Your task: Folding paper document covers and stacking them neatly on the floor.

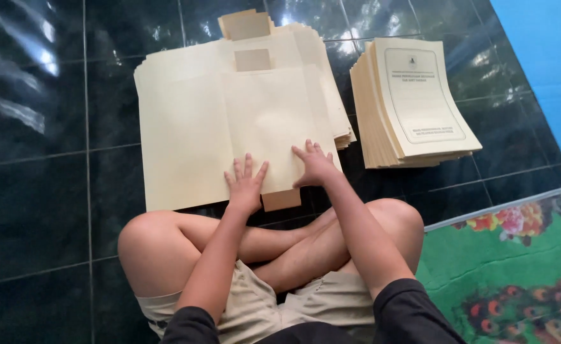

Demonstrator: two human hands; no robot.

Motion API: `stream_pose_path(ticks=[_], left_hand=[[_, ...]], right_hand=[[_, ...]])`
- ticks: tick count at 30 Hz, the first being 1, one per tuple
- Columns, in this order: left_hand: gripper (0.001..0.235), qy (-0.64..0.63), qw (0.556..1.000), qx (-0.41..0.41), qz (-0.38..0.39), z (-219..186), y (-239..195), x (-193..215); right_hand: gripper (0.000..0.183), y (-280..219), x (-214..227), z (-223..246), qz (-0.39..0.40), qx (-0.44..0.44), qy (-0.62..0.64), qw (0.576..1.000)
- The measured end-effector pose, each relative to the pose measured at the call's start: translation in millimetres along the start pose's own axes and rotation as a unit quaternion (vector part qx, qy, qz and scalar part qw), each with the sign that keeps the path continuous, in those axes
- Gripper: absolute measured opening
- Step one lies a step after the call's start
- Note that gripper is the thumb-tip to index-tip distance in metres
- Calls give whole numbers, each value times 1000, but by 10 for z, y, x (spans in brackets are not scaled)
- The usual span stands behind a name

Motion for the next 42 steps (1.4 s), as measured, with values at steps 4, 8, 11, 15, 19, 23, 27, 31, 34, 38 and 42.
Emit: stream_pose_path(ticks=[4, 8, 11, 15, 19, 23, 27, 31, 34, 38, 42], left_hand=[[96, 2, 999, -6, -41, 182, 56, -134], [56, -84, 975, -34, -204, 281, 131, -63], [46, -115, 967, -29, -227, 246, 131, -34], [41, -117, 960, -28, -251, 208, 171, 1], [40, -132, 956, -33, -259, 303, 310, 6], [40, -120, 965, -18, -232, 217, 509, -53], [48, -113, 971, -12, -211, 201, 456, 43], [50, -120, 974, -29, -189, 122, 368, 116], [52, -143, 969, -47, -197, 119, 326, 106], [29, -250, 921, -104, -280, -349, 110, 577], [16, -333, 880, -191, -280, -998, 228, 883]], right_hand=[[150, 67, -240, 75, 13, -17, -39, 999], [127, 303, -267, -76, -22, -23, -28, 999], [108, 341, -155, -192, -56, -34, 6, 998], [73, 216, 57, -285, -89, -36, 67, 993], [80, 340, -37, -302, -90, -55, 76, 992], [89, 170, 116, -312, -82, -95, 51, 991], [107, 488, -72, -368, -46, -61, 94, 993], [104, 411, 28, -375, -23, -58, 99, 993], [117, 229, 155, -479, -1, -67, 152, 986], [68, -575, 932, -718, -174, -32, 299, 938], [63, -1095, 1339, -1228, -316, -64, 460, 827]])
Point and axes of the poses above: each hand's wrist, its own y-axis towards the middle knuckle, its own x-axis out of the back of the hand, z = x × y, the point moved 3 cm from there along y, towards the middle knuckle, and after that the axes turned 3 degrees about -y, right-handed, at the moved point
